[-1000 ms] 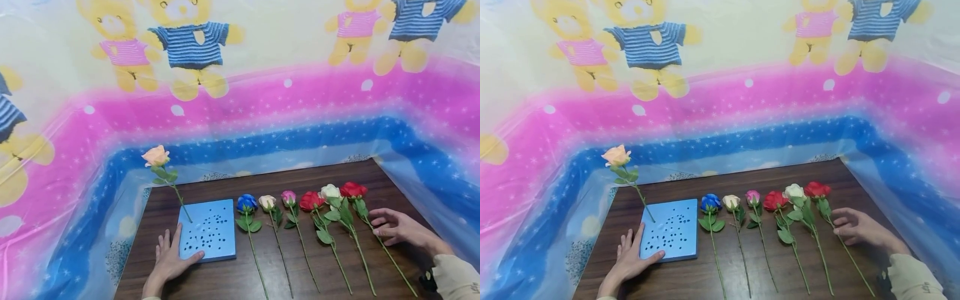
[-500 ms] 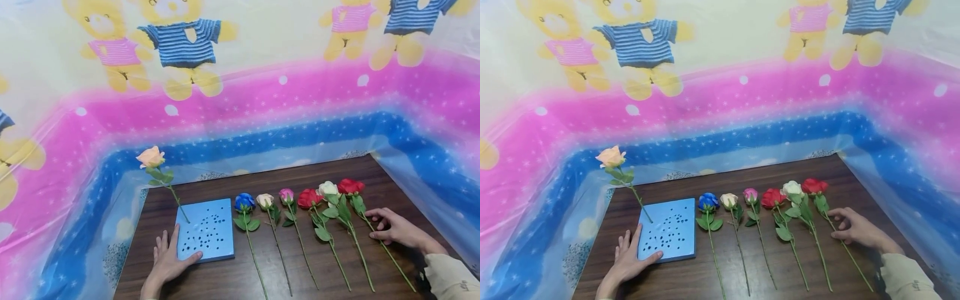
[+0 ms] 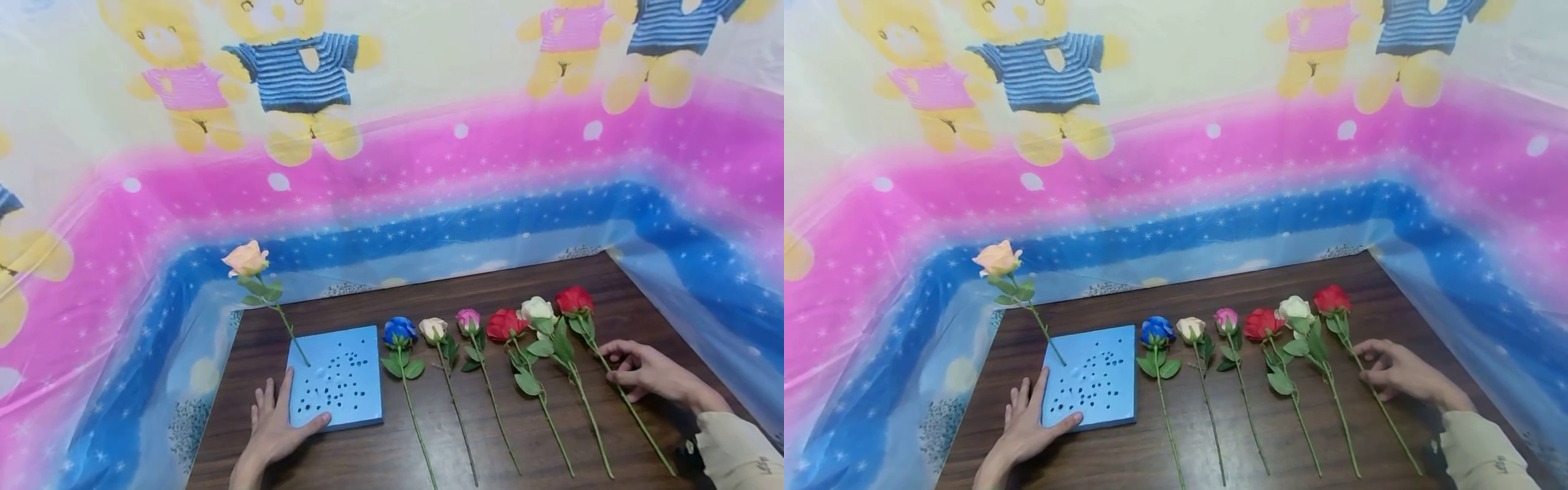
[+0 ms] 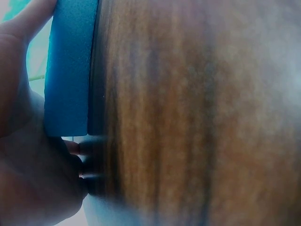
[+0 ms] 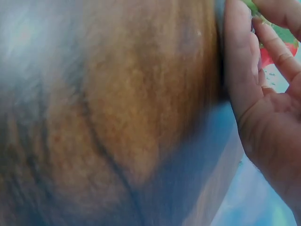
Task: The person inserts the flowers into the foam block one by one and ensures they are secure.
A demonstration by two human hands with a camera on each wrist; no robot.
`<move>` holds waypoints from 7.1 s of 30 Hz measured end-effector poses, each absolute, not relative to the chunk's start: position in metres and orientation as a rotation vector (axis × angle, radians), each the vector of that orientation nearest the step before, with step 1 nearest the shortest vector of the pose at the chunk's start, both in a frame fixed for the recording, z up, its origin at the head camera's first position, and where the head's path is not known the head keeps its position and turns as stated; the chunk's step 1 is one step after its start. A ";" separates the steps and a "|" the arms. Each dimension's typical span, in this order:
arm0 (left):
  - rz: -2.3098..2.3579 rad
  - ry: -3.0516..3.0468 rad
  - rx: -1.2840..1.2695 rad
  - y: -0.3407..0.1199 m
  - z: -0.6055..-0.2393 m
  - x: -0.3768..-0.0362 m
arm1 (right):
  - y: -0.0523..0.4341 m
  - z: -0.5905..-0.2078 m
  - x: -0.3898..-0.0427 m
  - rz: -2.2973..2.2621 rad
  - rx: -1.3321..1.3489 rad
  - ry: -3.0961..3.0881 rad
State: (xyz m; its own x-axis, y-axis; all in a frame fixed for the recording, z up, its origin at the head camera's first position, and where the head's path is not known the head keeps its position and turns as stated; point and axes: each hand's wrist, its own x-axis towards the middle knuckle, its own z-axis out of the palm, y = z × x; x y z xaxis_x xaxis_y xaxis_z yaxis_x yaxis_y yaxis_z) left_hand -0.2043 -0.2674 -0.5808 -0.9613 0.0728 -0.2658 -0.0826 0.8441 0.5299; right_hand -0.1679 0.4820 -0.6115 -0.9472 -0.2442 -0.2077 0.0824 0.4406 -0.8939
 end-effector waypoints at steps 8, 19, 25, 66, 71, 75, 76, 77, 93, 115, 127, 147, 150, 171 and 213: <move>0.820 2.767 -0.009 -0.271 -0.581 -0.203 | 0.491 -0.604 -0.177 -1.668 -0.165 2.129; 0.835 2.763 -0.011 -0.269 -0.585 -0.204 | 0.494 -0.595 -0.180 -1.845 -0.357 1.891; 0.832 2.767 -0.008 -0.270 -0.585 -0.205 | 0.490 -0.590 -0.181 -1.894 -0.296 1.872; 0.897 2.766 -0.021 -0.271 -0.588 -0.204 | 0.360 -0.474 -0.261 -1.915 -0.806 2.628; 0.872 2.764 -0.023 -0.269 -0.587 -0.205 | 0.336 -0.467 -0.274 -1.953 -0.785 2.552; 0.863 2.763 -0.029 -0.270 -0.586 -0.205 | 0.316 -0.461 -0.283 -1.972 -0.791 2.451; 0.860 2.763 -0.028 -0.270 -0.585 -0.206 | 0.310 -0.460 -0.285 -1.979 -0.792 2.419; 0.866 2.765 -0.025 -0.270 -0.585 -0.206 | 0.305 -0.459 -0.287 -1.982 -0.797 2.395; 0.863 2.774 -0.026 -0.271 -0.585 -0.204 | 0.230 -0.455 -0.309 -2.011 -0.873 2.237; 0.891 2.801 -0.017 -0.275 -0.585 -0.201 | 0.155 -0.451 -0.323 -1.994 -0.988 2.168; 0.890 2.798 -0.014 -0.271 -0.582 -0.202 | 0.134 -0.452 -0.329 -1.964 -1.004 2.207; 0.854 2.782 -0.034 -0.270 -0.585 -0.203 | 0.078 -0.459 -0.329 -1.902 -1.033 2.196; 0.855 2.781 -0.029 -0.270 -0.585 -0.203 | 0.070 -0.459 -0.329 -1.891 -1.034 2.198; 0.856 2.790 -0.038 -0.272 -0.585 -0.202 | 0.016 -0.475 -0.334 -1.945 -1.002 2.114; 0.906 2.789 -0.064 -0.274 -0.582 -0.197 | -0.037 -0.518 -0.335 -1.758 -0.926 2.201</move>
